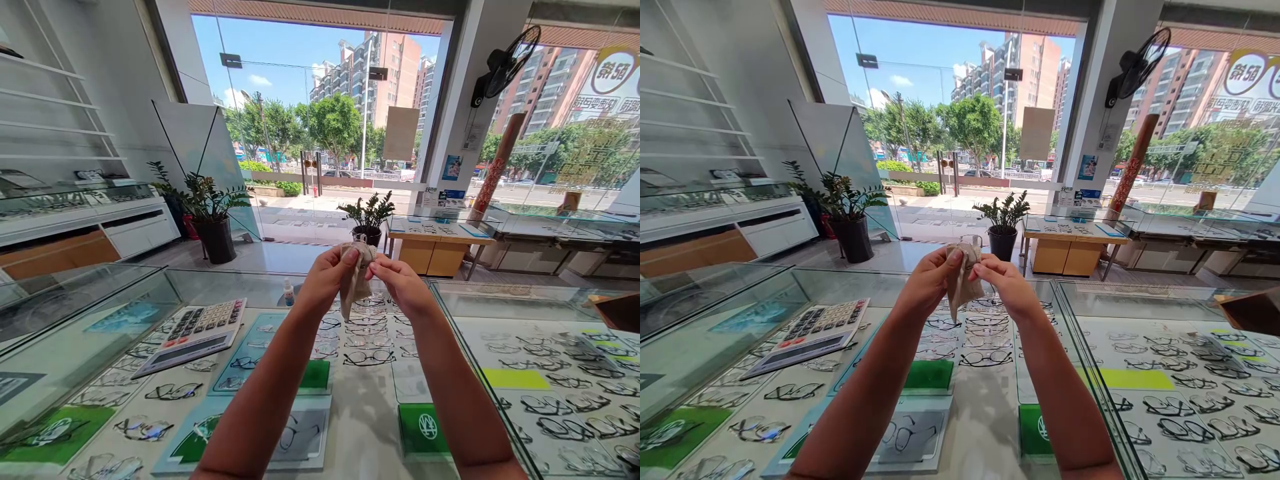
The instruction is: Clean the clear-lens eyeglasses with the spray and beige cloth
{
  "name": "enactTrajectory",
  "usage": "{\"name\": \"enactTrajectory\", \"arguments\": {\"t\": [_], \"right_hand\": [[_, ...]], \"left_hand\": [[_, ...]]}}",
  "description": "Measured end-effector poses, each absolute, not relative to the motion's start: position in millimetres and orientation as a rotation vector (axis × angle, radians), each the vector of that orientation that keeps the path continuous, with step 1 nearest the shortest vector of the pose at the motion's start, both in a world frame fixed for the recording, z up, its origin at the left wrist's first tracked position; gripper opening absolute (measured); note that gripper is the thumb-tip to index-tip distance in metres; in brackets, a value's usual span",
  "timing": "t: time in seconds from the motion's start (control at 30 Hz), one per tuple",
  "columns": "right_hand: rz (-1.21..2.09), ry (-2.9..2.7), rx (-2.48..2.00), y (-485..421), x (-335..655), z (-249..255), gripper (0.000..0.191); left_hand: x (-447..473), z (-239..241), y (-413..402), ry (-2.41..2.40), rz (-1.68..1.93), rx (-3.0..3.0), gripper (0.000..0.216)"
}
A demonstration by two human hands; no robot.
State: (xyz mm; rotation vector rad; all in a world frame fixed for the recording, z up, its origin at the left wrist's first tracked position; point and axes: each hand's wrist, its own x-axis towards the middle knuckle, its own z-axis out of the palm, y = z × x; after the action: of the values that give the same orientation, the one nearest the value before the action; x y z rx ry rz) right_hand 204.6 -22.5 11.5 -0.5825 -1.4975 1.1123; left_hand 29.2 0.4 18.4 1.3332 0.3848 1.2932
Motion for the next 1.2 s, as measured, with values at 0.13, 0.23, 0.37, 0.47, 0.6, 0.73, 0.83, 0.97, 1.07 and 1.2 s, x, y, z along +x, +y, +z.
{"name": "enactTrajectory", "arguments": {"t": [0.13,0.23,0.37,0.47,0.6,0.73,0.83,0.97,1.07,1.2], "right_hand": [[1.175,-1.412,-0.599,-23.7,205.1,12.7,0.031],[1.257,-1.377,-0.581,-25.0,203.0,12.5,0.033],[1.289,-1.428,-0.553,-27.8,195.0,10.7,0.033],[1.293,-1.501,-0.527,-29.5,189.8,9.7,0.034],[1.249,-1.502,-0.557,-28.5,195.5,11.2,0.033],[1.262,-1.430,-0.586,-25.6,205.4,13.8,0.032],[1.313,-1.376,-0.554,-24.6,203.1,13.4,0.033],[1.303,-1.415,-0.536,-26.4,192.7,10.7,0.034],[1.277,-1.458,-0.537,-28.1,190.1,10.6,0.034],[1.273,-1.407,-0.557,-25.7,197.6,12.2,0.033]], "left_hand": [[24.6,17.1,6.5,0.385,1.281,1.345,0.038],[27.0,15.4,7.3,0.379,1.287,1.362,0.042],[37.8,13.8,-0.2,0.429,1.441,1.379,0.036],[41.2,14.2,-5.3,0.478,1.546,1.385,0.043],[30.3,17.8,-0.7,0.451,1.448,1.439,0.048],[19.6,19.9,9.4,0.332,1.194,1.470,0.040],[25.7,16.0,10.5,0.347,1.265,1.424,0.042],[40.5,10.2,2.5,0.478,1.506,1.351,0.040],[39.5,10.9,0.4,0.510,1.556,1.346,0.048],[25.0,14.8,9.9,0.384,1.316,1.422,0.047]]}}
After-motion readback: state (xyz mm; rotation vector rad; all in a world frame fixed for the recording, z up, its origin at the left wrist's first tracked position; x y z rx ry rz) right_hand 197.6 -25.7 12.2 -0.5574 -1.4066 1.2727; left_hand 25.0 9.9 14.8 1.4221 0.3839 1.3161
